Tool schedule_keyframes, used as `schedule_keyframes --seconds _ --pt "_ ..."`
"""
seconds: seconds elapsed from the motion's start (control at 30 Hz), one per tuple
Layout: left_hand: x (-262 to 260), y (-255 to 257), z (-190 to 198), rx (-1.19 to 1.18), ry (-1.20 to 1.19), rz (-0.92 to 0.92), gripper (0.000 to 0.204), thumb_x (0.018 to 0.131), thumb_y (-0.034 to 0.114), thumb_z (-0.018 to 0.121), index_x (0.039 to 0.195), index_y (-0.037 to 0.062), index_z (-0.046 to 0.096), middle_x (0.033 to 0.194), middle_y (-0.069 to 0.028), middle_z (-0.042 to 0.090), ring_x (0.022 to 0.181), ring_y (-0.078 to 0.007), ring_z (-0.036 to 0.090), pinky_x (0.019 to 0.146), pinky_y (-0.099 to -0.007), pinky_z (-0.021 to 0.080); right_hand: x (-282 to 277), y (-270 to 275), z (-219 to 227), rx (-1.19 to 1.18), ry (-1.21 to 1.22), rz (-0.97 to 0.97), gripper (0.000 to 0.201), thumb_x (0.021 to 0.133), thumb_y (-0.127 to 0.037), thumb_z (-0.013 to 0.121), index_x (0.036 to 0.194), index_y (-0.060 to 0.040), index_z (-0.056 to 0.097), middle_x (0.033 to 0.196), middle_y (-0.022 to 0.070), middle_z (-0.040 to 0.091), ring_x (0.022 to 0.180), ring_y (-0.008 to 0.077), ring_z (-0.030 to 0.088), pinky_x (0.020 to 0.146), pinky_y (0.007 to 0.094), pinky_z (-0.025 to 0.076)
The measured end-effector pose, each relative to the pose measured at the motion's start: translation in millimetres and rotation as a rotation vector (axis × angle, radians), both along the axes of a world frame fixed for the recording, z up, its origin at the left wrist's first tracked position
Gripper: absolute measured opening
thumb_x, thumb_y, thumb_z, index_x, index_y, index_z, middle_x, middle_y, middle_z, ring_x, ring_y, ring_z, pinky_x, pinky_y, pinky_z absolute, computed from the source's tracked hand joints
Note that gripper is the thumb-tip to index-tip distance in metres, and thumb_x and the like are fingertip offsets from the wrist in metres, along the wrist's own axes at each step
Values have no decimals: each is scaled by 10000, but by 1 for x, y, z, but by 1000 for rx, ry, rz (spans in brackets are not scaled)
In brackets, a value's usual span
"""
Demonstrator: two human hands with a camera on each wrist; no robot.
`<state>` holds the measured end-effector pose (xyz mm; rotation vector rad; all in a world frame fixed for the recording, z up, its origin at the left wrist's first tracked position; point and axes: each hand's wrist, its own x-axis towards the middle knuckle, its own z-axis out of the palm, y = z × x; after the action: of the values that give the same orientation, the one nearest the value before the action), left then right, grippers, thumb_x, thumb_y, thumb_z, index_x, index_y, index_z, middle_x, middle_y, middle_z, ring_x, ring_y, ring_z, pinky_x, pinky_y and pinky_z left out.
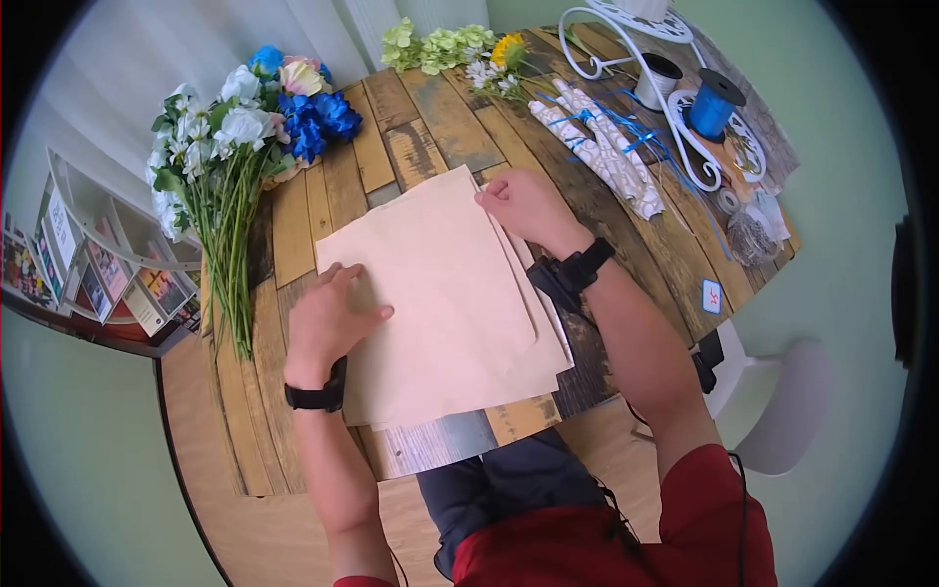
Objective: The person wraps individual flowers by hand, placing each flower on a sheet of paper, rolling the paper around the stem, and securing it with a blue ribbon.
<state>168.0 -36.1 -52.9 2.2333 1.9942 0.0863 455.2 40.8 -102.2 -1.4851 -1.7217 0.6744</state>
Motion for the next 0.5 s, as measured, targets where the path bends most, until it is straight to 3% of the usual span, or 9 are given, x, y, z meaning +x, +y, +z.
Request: schedule_keyframes --seconds 0.13,0.2,0.23,0.3,0.43,0.5 --pt "1 2 1 -60 -15 10 688 708 393 801 1294 102 589 1410 -167 514 1204 -331 572 977 -415 487 8 -1 4 135 -208 -166 471 825 -391 684 685 56 642 691 232 640 654 351 642 619 422 494" --pt "3 0 2 -33 -35 5 681 709 384 804 1288 94 592 1409 -171 513 1206 -319 572 972 -409 489 16 6 8 -116 -58 -40 532 789 -429 707 662 77 607 669 228 631 606 337 634 585 421 487" --pt "2 1 1 -34 -38 9 681 709 384 804 1288 94 592 1409 -171 513 1206 -319 572 972 -409 489 16 7 11 -117 -62 -36 532 789 -429 707 662 77 607 669 228 631 606 337 634 585 421 487" --pt "1 1 -2 -19 -21 4 670 694 375 814 1264 88 607 1399 -172 523 1204 -309 575 967 -407 488 16 6 15 -434 2 98 388 806 -331 732 845 52 686 710 74 633 623 124 604 554 288 475" --pt "0 0 -1 20 -61 -48 671 660 368 832 1231 79 628 1376 -177 542 1205 -307 576 961 -403 489 9 -2 13 -331 21 155 397 798 -309 745 944 56 691 738 70 651 599 120 592 535 289 464" --pt "1 0 -2 35 -71 -78 694 645 371 844 1244 94 628 1375 -153 549 1165 -323 598 975 -404 481 8 -8 23 -414 91 185 412 745 -277 770 928 83 686 767 155 685 631 209 628 572 341 486"
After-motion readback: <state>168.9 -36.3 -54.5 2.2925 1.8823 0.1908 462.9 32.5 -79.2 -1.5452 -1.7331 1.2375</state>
